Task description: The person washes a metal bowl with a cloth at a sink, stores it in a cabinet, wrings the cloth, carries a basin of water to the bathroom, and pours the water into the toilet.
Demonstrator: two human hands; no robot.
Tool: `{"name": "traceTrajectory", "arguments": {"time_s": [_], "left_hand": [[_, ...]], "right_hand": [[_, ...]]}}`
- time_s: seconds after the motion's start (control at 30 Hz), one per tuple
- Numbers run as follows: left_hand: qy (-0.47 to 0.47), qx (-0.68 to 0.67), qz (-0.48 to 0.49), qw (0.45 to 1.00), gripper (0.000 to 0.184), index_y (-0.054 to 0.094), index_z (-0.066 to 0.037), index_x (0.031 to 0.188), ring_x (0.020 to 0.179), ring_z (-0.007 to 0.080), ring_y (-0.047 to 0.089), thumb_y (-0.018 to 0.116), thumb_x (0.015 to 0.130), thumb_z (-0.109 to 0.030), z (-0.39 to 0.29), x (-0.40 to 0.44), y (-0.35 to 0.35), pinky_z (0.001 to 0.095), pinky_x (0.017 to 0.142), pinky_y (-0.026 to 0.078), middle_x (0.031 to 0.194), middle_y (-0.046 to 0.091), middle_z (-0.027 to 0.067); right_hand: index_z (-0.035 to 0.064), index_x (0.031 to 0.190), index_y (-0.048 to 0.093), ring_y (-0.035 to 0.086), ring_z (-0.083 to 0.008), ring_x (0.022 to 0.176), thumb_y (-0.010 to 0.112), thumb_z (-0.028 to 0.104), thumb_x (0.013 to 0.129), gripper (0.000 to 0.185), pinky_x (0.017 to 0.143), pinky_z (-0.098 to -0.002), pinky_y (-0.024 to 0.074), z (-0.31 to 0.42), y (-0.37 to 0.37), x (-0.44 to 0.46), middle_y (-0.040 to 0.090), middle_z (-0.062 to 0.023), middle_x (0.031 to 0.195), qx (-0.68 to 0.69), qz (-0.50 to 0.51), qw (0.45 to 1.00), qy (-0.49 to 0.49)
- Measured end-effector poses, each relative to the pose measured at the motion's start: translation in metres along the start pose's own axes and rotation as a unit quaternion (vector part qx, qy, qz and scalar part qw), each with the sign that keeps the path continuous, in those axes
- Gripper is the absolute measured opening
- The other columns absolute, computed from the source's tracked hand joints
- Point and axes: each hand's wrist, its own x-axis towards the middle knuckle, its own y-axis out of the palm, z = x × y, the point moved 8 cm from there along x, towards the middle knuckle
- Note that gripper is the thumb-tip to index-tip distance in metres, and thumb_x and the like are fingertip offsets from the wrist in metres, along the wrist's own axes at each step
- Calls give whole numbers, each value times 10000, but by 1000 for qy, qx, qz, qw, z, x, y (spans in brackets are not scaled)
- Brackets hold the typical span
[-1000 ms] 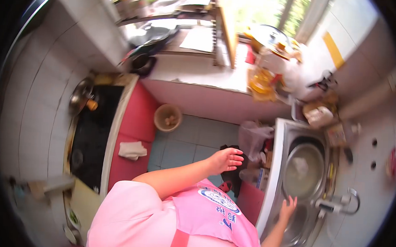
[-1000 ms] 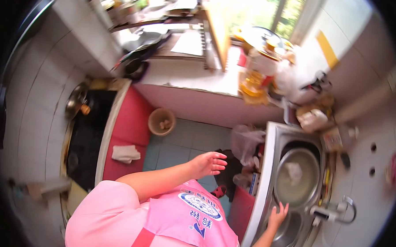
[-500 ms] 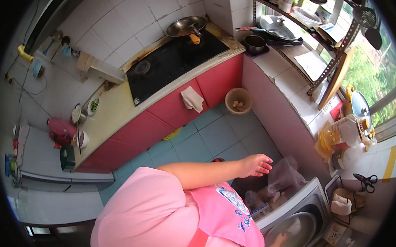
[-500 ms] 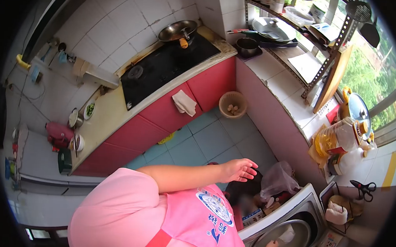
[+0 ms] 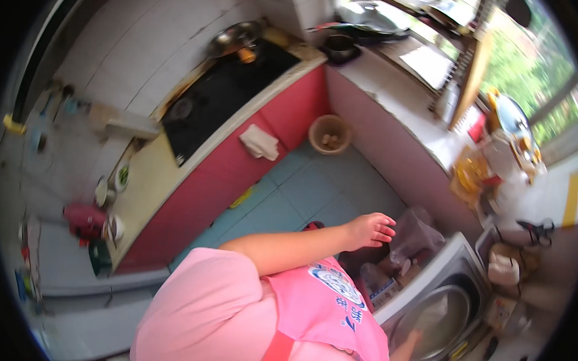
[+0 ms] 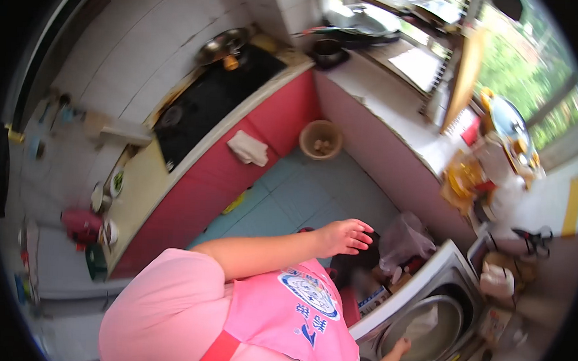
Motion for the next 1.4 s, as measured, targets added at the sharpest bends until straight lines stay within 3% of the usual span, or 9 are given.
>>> {"name": "traceTrajectory", "arguments": {"time_s": [0.1, 0.2, 0.43, 0.6, 0.87, 1.0, 1.1, 1.27, 1.4], "left_hand": [[-15, 2, 24, 1000, 342, 531, -91, 1213, 978, 194, 601, 491, 923, -268, -12, 31, 21, 359, 849, 485, 1088, 616, 84], [-57, 34, 34, 997, 349, 532, -71, 1217, 970, 209, 615, 487, 917, -243, -11, 76, 54, 374, 846, 494, 1075, 632, 100], [-161, 143, 109, 970, 348, 554, -92, 1198, 966, 187, 621, 489, 914, -282, 52, 157, 142, 351, 835, 492, 1073, 645, 63], [-207, 227, 173, 936, 392, 532, -94, 1212, 1009, 175, 592, 523, 905, -338, 115, 208, 184, 349, 848, 468, 1114, 615, 53], [-195, 405, 159, 879, 484, 537, -177, 1254, 1329, 232, 329, 463, 866, -455, 251, 277, 252, 561, 1056, 222, 1368, 460, 60], [-219, 380, 175, 881, 594, 462, -212, 1356, 1430, 275, 142, 428, 869, -550, 314, 280, 280, 641, 1077, 31, 1488, 321, 85], [-237, 335, 186, 893, 650, 428, -220, 1386, 1413, 283, 193, 417, 864, -608, 352, 286, 290, 634, 1077, 88, 1492, 319, 75], [-300, -28, 306, 903, 734, 307, -264, 1457, 1364, 356, 302, 213, 887, -718, 357, 247, 354, 625, 1047, 230, 1493, 331, 83], [-311, -67, 306, 897, 693, 330, -259, 1438, 1304, 357, 401, 194, 904, -682, 356, 232, 372, 614, 1012, 317, 1433, 426, 54]], "right_hand": [[-3, 987, 638, 628, -247, 852, 641, 174, 785, 269, 779, -362, 495, 49, 27, -7, 673, -139, 931, -15, 69, 995, -66], [37, 895, 660, 615, -224, 773, 632, 206, 763, 216, 734, -367, 486, 30, 13, -9, 667, -115, 830, 142, -55, 982, 114], [89, 786, 571, 454, -75, 639, 559, 116, 837, 59, 574, -229, 353, 134, -83, -29, 521, 16, 694, 461, -71, 883, 55], [56, 886, 571, 516, -81, 736, 529, 95, 889, 58, 705, -211, 409, 207, -202, -66, 567, 5, 791, 505, -105, 856, -32], [-12, 1036, 583, 537, -89, 869, 537, 73, 907, 161, 808, -226, 429, 271, -330, -113, 597, -33, 937, 545, -87, 822, -143], [-12, 1076, 568, 551, -100, 901, 527, 83, 931, 178, 877, -258, 435, 303, -380, -141, 588, -44, 988, 591, -93, 783, -169], [-3, 1074, 548, 556, -121, 936, 519, 82, 938, 162, 907, -287, 439, 312, -401, -149, 591, -82, 1076, 612, -101, 761, -191], [33, 1060, 523, 565, -175, 1021, 522, 78, 935, 133, 921, -324, 447, 292, -378, -135, 588, -126, 1161, 676, -100, 704, -194], [38, 1035, 534, 568, -158, 999, 532, 86, 936, 110, 892, -294, 447, 261, -328, -102, 607, -105, 1089, 692, -117, 692, -169]]}}
